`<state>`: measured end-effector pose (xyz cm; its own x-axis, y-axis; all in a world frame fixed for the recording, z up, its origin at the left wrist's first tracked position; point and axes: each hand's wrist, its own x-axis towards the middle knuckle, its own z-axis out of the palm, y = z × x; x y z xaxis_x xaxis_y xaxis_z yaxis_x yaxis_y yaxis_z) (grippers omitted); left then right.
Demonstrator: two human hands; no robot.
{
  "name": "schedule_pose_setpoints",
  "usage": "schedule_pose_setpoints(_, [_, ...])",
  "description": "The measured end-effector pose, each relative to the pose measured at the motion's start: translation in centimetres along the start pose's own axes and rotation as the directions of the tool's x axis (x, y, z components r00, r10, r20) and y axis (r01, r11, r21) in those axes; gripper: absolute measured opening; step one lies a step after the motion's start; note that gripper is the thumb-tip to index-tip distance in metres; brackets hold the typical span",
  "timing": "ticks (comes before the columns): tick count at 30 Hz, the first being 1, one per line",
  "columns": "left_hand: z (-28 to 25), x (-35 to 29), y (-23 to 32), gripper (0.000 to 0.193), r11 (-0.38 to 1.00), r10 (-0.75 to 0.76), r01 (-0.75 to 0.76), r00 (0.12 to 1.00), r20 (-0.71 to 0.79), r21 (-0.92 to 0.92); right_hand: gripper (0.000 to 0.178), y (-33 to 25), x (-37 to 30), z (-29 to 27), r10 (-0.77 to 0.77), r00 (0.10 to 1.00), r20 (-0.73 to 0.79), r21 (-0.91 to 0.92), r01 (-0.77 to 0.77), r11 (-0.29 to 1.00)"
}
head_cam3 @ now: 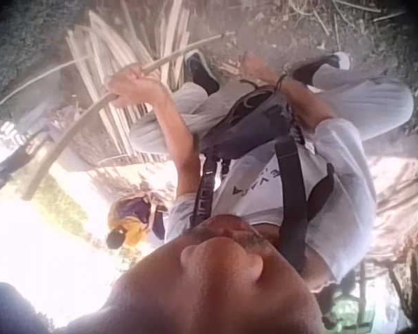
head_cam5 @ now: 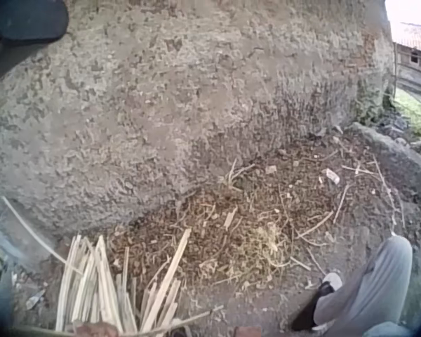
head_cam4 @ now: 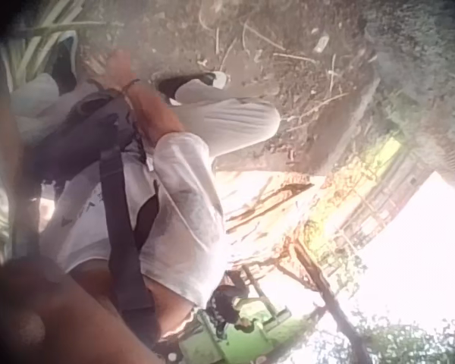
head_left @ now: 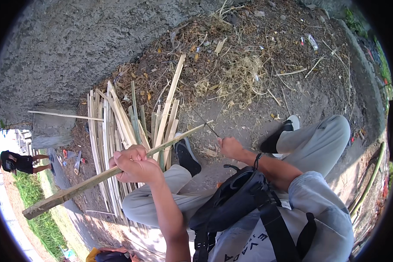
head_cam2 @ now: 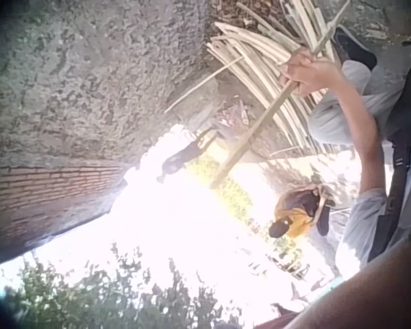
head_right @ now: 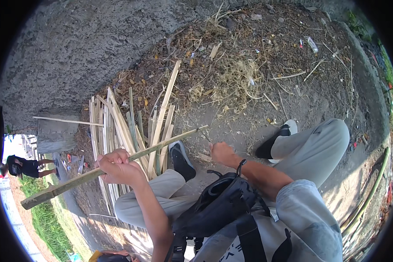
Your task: The person shapes a bamboo slat by shaving along its length with a knife, turning it over, and peeling off splinters by hand.
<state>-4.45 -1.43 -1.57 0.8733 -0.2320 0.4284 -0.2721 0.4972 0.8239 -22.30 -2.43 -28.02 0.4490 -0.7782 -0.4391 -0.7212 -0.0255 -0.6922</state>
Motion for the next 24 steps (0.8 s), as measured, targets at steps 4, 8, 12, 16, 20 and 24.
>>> schedule_pose_setpoints(4, [-0.3,0.5,0.0,0.034,0.999,0.028,-0.028,0.999,0.016,0.041,0.055,-4.3,-0.8,-1.7,0.017,0.996,0.092,0.060,-0.022,0.998])
schedule_pose_setpoints(8, [0.1,0.4,0.3,0.038,0.999,0.008,-0.009,0.999,0.041,0.034,0.054,-10.4,-3.5,-3.7,-0.131,0.991,0.005,0.166,0.128,0.978])
schedule_pose_setpoints(12, [0.1,0.9,-0.6,0.032,1.000,0.022,-0.021,0.999,-0.037,0.011,0.051,-2.9,0.2,-0.6,0.109,0.991,0.079,-0.010,-0.108,0.994])
schedule_pose_setpoints(16, [-0.1,0.4,-0.4,0.031,0.999,0.046,-0.046,0.997,0.059,-0.004,0.052,1.1,1.1,0.8,0.098,0.993,0.059,-0.091,-0.093,0.992])
schedule_pose_setpoints(20, [-0.4,1.6,-0.7,0.030,0.998,0.052,-0.053,0.997,0.063,0.019,0.055,-8.2,-1.2,-3.7,-0.098,0.995,-0.013,0.115,0.099,0.988])
schedule_pose_setpoints(24, [-0.9,2.4,-0.8,0.029,1.000,0.010,-0.010,1.000,-0.027,-0.009,0.057,-8.9,-2.8,-2.4,-0.263,0.961,-0.086,0.164,0.274,0.948])
